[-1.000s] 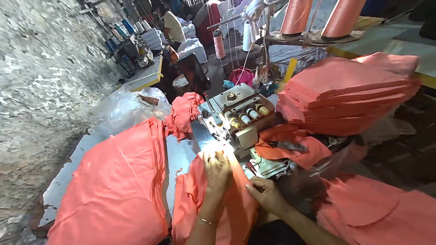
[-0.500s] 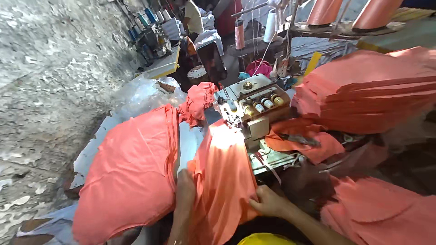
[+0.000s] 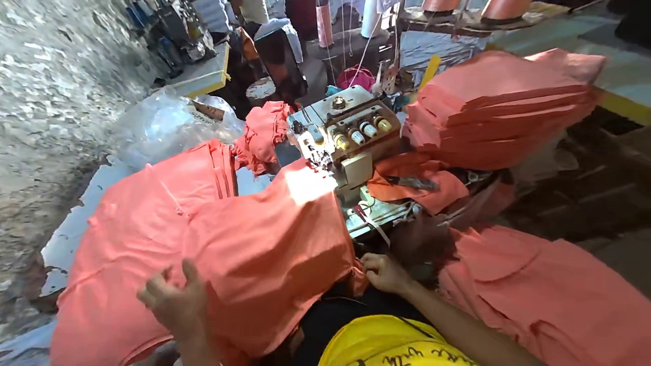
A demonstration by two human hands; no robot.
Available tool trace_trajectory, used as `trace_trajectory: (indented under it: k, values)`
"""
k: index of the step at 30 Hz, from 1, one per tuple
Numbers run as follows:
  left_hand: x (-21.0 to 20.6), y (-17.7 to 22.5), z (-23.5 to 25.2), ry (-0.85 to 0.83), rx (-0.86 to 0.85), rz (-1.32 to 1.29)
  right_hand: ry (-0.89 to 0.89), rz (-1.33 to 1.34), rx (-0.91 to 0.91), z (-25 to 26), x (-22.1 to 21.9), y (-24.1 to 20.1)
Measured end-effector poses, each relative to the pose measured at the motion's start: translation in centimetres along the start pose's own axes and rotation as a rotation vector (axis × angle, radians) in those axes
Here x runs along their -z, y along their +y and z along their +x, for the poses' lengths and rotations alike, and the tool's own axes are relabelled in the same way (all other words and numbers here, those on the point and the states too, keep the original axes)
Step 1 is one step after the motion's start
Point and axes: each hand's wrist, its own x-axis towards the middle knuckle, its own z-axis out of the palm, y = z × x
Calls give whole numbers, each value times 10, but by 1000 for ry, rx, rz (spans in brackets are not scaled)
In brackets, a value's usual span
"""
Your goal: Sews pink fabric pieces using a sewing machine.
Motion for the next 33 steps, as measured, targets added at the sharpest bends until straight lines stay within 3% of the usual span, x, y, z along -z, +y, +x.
trace_trajectory:
  k: [4, 7, 10, 12, 18, 22, 26, 29, 33]
  values:
    - [-33, -51, -92, 301, 185, -4, 27, 54, -50, -2, -13, 5]
    - [-41, -53, -127, 220, 365, -192, -22, -132, -159, -1, -26, 4]
    - [-42, -49, -134, 109, 445, -349, 189, -281, -161, 3, -45, 1]
    - [-41, -55, -132, 53, 436, -261, 242, -291, -167, 9, -51, 0]
    - [-47, -71, -135, 54, 496, -134, 111, -223, -271, 17, -46, -1]
    - [-42, -69, -140, 77, 307, -122, 288, -111, 99, 4, -38, 13]
    - [0, -37, -134, 181, 231, -180, 181, 99, 37, -16, -4, -13]
    - [35, -38, -113, 305, 113, -82, 201, 124, 150, -34, 17, -38]
    - [37, -64, -97, 103, 103, -29, 230, 102, 246, -52, 24, -50]
